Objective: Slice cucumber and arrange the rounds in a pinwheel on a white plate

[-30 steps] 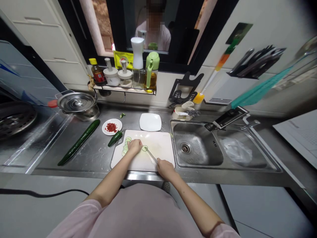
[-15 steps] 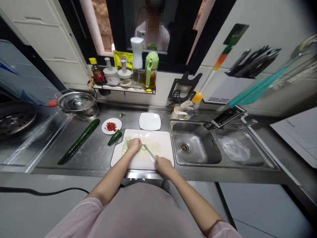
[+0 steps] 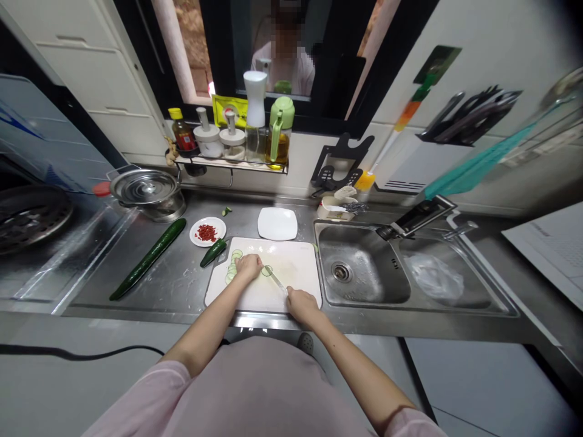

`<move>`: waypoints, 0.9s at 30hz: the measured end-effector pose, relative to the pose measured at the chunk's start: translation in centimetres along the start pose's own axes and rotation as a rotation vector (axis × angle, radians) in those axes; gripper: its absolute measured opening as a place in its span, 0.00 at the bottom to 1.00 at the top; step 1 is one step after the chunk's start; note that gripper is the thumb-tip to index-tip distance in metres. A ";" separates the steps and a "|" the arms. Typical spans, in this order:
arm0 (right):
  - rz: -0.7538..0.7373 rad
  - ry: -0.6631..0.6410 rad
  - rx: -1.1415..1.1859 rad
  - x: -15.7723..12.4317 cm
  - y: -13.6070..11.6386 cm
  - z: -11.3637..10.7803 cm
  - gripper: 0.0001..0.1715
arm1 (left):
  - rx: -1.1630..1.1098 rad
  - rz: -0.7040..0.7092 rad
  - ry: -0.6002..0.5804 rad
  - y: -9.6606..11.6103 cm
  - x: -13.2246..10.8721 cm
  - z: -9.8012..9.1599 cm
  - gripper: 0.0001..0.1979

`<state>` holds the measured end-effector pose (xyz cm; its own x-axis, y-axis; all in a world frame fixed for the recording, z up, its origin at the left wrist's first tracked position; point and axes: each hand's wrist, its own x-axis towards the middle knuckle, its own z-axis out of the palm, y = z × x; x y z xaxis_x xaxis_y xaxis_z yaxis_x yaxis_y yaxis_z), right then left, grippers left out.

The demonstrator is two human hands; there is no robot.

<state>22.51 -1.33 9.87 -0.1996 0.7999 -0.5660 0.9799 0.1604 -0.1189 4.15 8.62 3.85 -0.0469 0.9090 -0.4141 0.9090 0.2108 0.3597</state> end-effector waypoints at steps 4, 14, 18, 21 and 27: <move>0.003 -0.002 -0.004 -0.4 0.3 0.2 0.18 | 0.007 0.002 -0.002 -0.1 0.1 0.0 0.07; 0.015 0.005 0.006 -0.1 0.1 0.2 0.18 | 0.006 0.003 0.007 0.0 0.1 0.0 0.07; 0.017 0.004 0.005 -0.3 0.2 0.2 0.18 | 0.008 0.005 0.002 0.0 0.0 0.0 0.07; 0.019 -0.009 0.003 -0.9 0.7 0.6 0.18 | 0.002 0.006 0.006 0.0 0.0 0.0 0.07; 0.035 -0.012 -0.006 -1.7 1.5 1.5 0.17 | -0.012 0.000 0.021 -0.1 0.0 0.2 0.06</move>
<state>24.33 -3.38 9.42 -0.1653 0.7978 -0.5799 0.9862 0.1357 -0.0944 4.14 8.50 3.69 -0.0559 0.9163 -0.3966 0.9040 0.2151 0.3696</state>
